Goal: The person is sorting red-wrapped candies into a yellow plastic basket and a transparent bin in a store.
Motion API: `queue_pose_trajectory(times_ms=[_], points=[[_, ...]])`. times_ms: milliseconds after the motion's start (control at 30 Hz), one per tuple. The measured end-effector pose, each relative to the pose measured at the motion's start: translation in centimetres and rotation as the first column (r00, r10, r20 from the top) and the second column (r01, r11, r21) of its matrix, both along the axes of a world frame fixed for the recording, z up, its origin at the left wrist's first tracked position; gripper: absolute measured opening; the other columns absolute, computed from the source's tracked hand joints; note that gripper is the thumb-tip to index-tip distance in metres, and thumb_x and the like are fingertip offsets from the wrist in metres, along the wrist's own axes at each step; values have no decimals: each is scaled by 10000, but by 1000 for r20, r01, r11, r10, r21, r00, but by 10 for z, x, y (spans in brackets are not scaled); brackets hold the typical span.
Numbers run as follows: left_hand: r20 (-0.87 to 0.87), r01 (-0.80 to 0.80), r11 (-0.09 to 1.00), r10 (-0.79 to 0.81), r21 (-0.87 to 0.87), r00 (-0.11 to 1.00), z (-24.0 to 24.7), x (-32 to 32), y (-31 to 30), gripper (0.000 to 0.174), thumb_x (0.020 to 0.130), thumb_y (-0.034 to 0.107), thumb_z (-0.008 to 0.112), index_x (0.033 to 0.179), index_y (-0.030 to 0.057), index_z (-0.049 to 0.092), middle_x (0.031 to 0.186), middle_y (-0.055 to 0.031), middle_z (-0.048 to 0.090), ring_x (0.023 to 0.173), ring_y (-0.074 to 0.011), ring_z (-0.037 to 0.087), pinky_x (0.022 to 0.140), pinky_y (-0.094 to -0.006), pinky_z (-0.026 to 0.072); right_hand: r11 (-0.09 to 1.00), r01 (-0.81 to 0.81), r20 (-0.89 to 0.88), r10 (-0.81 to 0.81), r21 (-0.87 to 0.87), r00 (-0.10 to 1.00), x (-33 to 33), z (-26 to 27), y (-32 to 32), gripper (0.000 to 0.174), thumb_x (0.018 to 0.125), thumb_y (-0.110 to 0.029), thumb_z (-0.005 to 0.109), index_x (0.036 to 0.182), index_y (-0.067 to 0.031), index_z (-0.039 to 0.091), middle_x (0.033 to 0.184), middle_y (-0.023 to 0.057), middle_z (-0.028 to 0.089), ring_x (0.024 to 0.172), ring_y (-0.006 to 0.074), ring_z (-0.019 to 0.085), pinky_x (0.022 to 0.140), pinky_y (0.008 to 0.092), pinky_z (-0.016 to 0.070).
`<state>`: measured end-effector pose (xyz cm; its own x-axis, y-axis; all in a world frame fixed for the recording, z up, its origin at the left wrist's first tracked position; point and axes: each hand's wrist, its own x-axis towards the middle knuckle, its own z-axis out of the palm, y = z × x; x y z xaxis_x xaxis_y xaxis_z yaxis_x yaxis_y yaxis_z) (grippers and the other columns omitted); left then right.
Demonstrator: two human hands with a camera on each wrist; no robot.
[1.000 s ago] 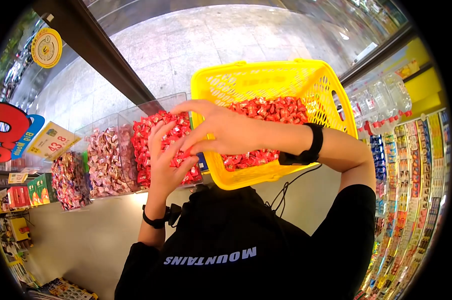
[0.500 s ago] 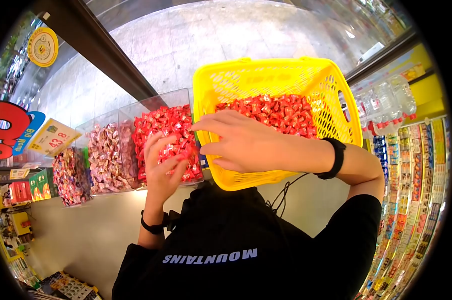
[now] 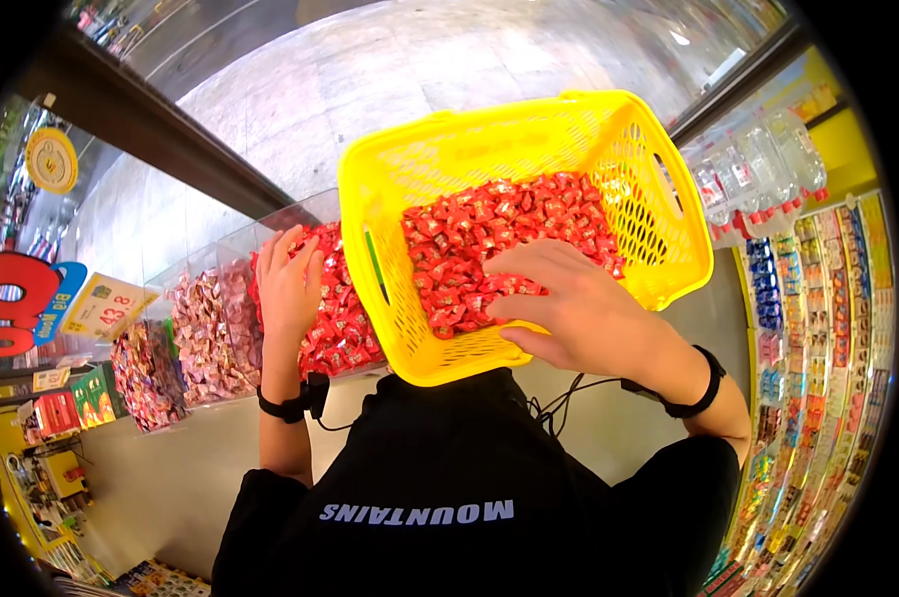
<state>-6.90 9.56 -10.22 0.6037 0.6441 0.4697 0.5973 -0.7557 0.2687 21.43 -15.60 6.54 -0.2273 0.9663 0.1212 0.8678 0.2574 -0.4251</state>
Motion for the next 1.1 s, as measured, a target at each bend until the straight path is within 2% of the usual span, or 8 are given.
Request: queue_pose_trajectory(times_ms=[167,367,467,600,733,867,967,1100], points=[[34,111,986,-108,-120,994,53,14,-14,249,935,123,745,1180,98,789,1400,-124,645,1374,-393,533,1190,-552,385,972,215,-36,-212,93,976,25,-24,-35,242,818,-110,843,1043,-83,756,1329,114,664,1189,365,643,1027,480,535],[-71,361,932,-362,-26,930,168,67,-36,287,880,111,789,1166,95,790,1420,-135,635,1389,-402,532,1183,-511,405,891,399,71,-422,215,904,66,-53,-65,224,812,-89,829,1023,-74,758,1283,116,684,1131,359,657,996,468,543],[-101,523,852,-522,-14,847,205,115,-43,290,870,121,797,1159,98,791,1419,-132,641,1385,-393,542,1173,-494,419,853,457,52,-483,254,874,79,-64,-73,221,807,-95,827,1014,-66,754,1259,113,690,1115,352,664,990,469,547],[-124,720,693,-718,-40,685,209,201,-49,262,868,143,802,1125,95,785,1393,-123,651,1365,-375,557,1159,-485,428,822,467,6,-496,327,868,89,-66,-77,222,802,-113,832,1002,-61,749,1216,107,701,1094,349,673,983,470,551],[-122,819,557,-830,-137,545,157,282,-58,200,901,206,767,1066,95,777,1326,-126,663,1301,-362,585,1135,-492,441,804,493,-74,-499,332,863,102,-64,-83,213,804,-117,832,998,-72,753,1185,105,706,1075,342,680,976,462,555],[-389,758,563,-813,-331,434,72,323,-70,214,892,252,762,1071,142,801,1343,-121,649,1398,-347,514,1190,-509,389,805,500,-106,-494,319,863,105,-74,-86,213,810,-155,831,998,-88,757,1183,95,701,1096,319,675,1012,472,534],[-575,778,613,-688,-135,443,3,322,-80,237,860,288,789,1056,157,814,1405,-111,628,1476,-334,442,1244,-547,318,805,497,-84,-499,324,863,102,-79,-83,229,817,-219,833,999,-101,757,1197,80,696,1131,294,664,1059,493,499],[-670,786,601,-644,-145,369,-46,312,-81,222,827,333,801,958,157,836,1497,-108,592,1517,-323,398,1279,-580,245,816,502,-125,-488,288,864,105,-77,-84,238,818,-226,835,1007,-105,756,1202,74,694,1141,285,659,1065,484,496]])
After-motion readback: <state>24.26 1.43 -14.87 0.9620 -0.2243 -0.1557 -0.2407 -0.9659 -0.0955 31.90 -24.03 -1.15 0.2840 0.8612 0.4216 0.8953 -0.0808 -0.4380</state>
